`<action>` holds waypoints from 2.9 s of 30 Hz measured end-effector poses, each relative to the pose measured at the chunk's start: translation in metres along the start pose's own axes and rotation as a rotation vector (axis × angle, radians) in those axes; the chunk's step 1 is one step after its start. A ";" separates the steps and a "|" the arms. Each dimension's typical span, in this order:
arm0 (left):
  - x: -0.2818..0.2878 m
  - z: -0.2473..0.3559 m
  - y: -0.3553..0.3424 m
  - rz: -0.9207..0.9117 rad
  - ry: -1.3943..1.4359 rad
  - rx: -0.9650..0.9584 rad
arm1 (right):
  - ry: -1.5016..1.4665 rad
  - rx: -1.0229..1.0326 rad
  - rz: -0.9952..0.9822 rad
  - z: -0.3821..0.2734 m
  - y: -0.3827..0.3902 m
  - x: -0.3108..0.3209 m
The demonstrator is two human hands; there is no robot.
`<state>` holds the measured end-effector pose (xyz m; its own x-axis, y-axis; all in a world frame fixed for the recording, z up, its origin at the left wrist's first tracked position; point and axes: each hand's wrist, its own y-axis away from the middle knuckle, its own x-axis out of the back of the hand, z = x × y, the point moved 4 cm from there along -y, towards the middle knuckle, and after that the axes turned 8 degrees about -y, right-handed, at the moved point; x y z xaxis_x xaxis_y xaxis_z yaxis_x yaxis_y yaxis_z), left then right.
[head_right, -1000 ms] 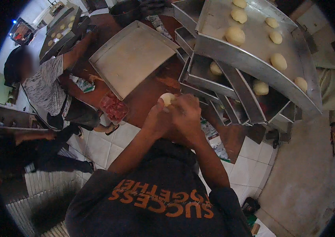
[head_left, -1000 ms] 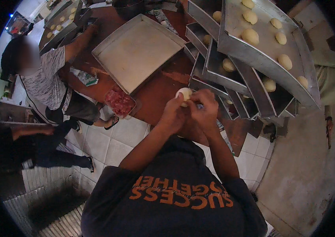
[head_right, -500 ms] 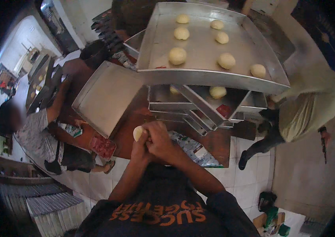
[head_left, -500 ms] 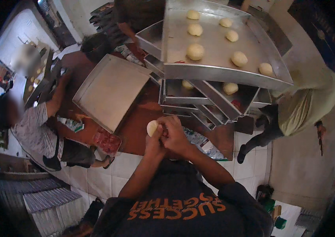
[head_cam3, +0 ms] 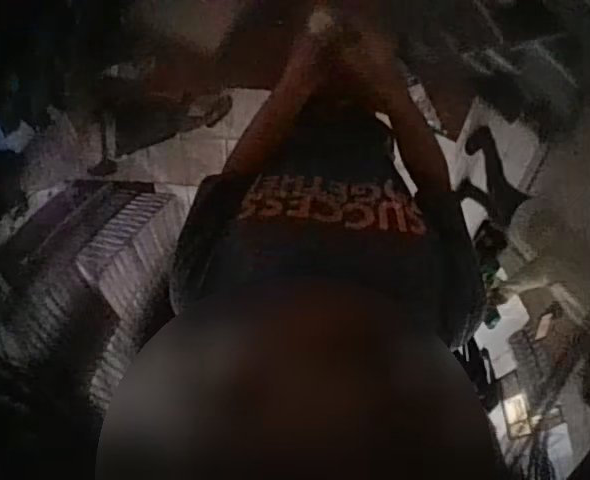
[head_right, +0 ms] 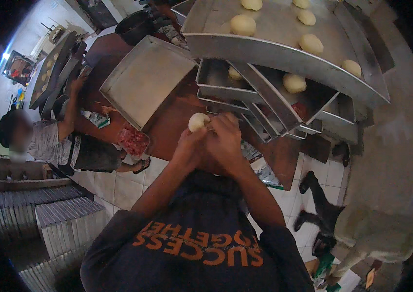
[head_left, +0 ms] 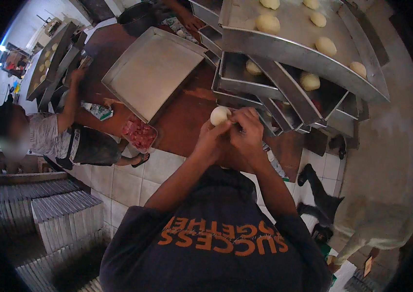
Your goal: The person shapes dough balls by hand, places them onto a metal tray, and then stacks the filled tray onto a pile of other trays.
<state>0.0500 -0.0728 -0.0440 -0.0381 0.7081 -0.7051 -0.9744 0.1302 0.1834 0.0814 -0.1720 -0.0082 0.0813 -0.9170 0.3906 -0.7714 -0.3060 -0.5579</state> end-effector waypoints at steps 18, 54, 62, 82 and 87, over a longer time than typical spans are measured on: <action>-0.003 -0.023 0.001 0.130 0.054 0.070 | -0.001 0.114 0.115 -0.003 0.019 0.016; -0.100 -0.119 0.026 0.137 -0.165 0.150 | -0.001 -0.148 0.216 0.003 0.101 0.138; -0.113 -0.120 0.026 -0.024 -0.270 0.288 | 0.061 0.009 0.344 0.000 0.123 0.154; -0.167 -0.058 0.030 -0.551 -1.510 -0.956 | -0.993 -0.720 0.585 -0.008 0.130 0.171; -0.180 -0.056 0.036 -0.507 -1.442 -1.173 | -1.544 -0.723 0.532 -0.009 0.133 0.168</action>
<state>0.0091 -0.2345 0.0516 -0.1606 0.7921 0.5889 -0.4972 0.4505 -0.7415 -0.0132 -0.3646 -0.0102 -0.1123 -0.3842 -0.9164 -0.9709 -0.1539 0.1835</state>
